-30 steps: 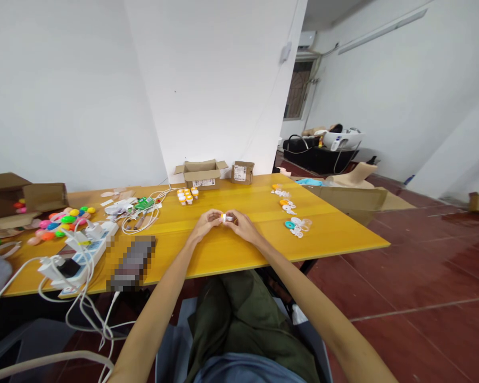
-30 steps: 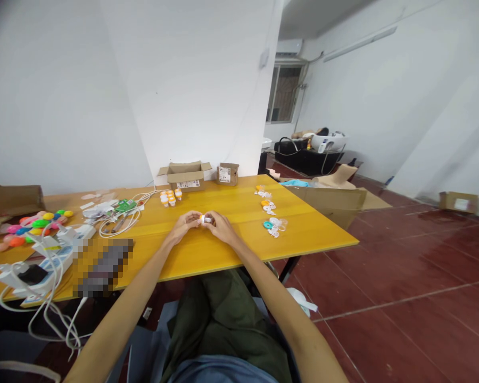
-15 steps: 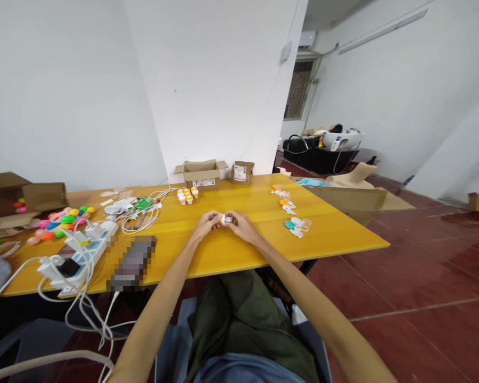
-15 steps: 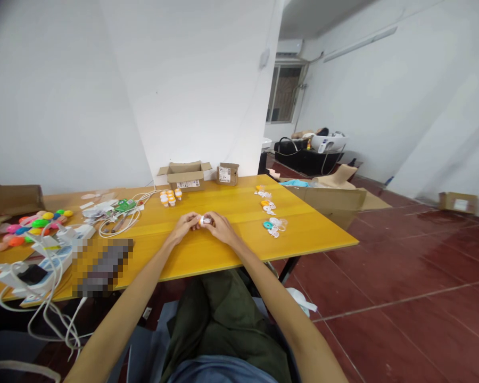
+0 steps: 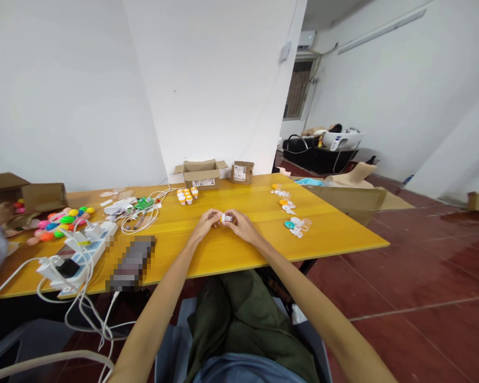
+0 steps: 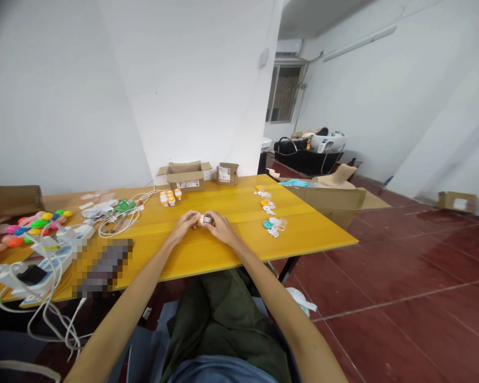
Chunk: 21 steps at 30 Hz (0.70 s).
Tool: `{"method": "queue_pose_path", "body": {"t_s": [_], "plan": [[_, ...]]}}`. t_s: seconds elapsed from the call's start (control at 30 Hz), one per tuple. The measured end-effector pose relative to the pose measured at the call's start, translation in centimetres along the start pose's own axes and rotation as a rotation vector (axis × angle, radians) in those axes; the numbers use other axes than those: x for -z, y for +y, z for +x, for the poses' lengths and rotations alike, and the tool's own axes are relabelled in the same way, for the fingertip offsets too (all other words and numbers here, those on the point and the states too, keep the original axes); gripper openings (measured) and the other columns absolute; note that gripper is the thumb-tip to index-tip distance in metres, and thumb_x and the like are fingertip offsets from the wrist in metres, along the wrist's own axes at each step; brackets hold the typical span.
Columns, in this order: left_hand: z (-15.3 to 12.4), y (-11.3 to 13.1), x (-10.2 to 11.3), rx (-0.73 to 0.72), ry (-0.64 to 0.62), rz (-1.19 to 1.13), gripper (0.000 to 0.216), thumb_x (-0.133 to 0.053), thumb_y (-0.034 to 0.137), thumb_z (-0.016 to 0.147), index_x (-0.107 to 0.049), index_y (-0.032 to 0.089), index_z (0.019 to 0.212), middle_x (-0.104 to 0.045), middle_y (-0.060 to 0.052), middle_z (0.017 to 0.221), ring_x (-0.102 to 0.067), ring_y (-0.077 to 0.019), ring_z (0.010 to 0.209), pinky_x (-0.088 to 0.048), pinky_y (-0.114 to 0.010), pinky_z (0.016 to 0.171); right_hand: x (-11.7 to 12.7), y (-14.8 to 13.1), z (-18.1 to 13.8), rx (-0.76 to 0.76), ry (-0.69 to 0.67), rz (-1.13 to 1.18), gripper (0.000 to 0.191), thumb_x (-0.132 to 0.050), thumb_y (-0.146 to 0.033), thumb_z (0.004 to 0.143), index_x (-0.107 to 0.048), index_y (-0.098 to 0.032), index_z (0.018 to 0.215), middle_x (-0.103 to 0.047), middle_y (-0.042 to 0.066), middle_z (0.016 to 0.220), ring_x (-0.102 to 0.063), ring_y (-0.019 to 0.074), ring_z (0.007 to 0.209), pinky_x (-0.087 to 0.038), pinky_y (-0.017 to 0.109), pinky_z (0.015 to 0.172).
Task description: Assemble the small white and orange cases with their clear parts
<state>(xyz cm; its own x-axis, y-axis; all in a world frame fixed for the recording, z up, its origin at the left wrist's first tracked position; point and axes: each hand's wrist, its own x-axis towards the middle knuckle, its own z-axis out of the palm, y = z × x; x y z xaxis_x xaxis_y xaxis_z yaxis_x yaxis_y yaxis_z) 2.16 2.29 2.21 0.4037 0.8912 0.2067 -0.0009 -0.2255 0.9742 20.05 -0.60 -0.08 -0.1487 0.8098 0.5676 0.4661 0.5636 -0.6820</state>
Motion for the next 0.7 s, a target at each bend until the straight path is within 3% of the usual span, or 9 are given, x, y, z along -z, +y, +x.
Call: {"method": "queue_pose_path", "body": {"t_s": [0.1,0.2,0.57,0.7], "plan": [[0.14,-0.14,-0.06,0.000,-0.022,0.048,0.043,-0.072,0.062,0.076,-0.066,0.019,0.075,-0.059,0.001,0.057,-0.056,-0.0136,0.058,-0.043,-0.026,0.058,0.04,0.00,-0.01,0.003,-0.005,-0.004,0.016,-0.063,-0.031,0.085,-0.066,-0.024,0.099,-0.072,0.003,0.095,-0.063,0.0204,0.082,-0.051,0.034,0.079],[0.15,-0.16,-0.04,-0.008,-0.047,0.064,0.044,-0.072,0.062,0.076,-0.067,0.019,0.075,-0.058,0.002,0.055,-0.054,-0.0129,0.056,-0.042,-0.026,0.058,0.11,0.00,-0.02,-0.002,-0.013,-0.007,0.016,-0.063,-0.031,0.085,-0.067,-0.024,0.098,-0.072,0.003,0.095,-0.064,0.0205,0.083,-0.051,0.034,0.080],[-0.45,0.53,0.07,-0.023,-0.048,-0.021,0.039,-0.085,0.045,0.066,-0.070,0.019,0.091,-0.072,-0.004,0.092,-0.064,-0.0165,0.083,-0.047,-0.026,0.070,0.07,-0.07,0.01,-0.027,-0.011,0.013,0.015,-0.063,-0.030,0.084,-0.067,-0.024,0.097,-0.072,0.003,0.091,-0.064,0.0202,0.080,-0.051,0.033,0.076],[-0.33,0.49,-0.02,-0.013,-0.019,-0.037,0.039,-0.083,0.047,0.067,-0.069,0.020,0.092,-0.071,-0.003,0.089,-0.063,-0.0162,0.081,-0.047,-0.026,0.069,0.09,-0.26,-0.01,-0.019,-0.010,0.017,0.015,-0.062,-0.029,0.084,-0.066,-0.024,0.098,-0.072,0.003,0.092,-0.064,0.0202,0.081,-0.051,0.032,0.076]]}}
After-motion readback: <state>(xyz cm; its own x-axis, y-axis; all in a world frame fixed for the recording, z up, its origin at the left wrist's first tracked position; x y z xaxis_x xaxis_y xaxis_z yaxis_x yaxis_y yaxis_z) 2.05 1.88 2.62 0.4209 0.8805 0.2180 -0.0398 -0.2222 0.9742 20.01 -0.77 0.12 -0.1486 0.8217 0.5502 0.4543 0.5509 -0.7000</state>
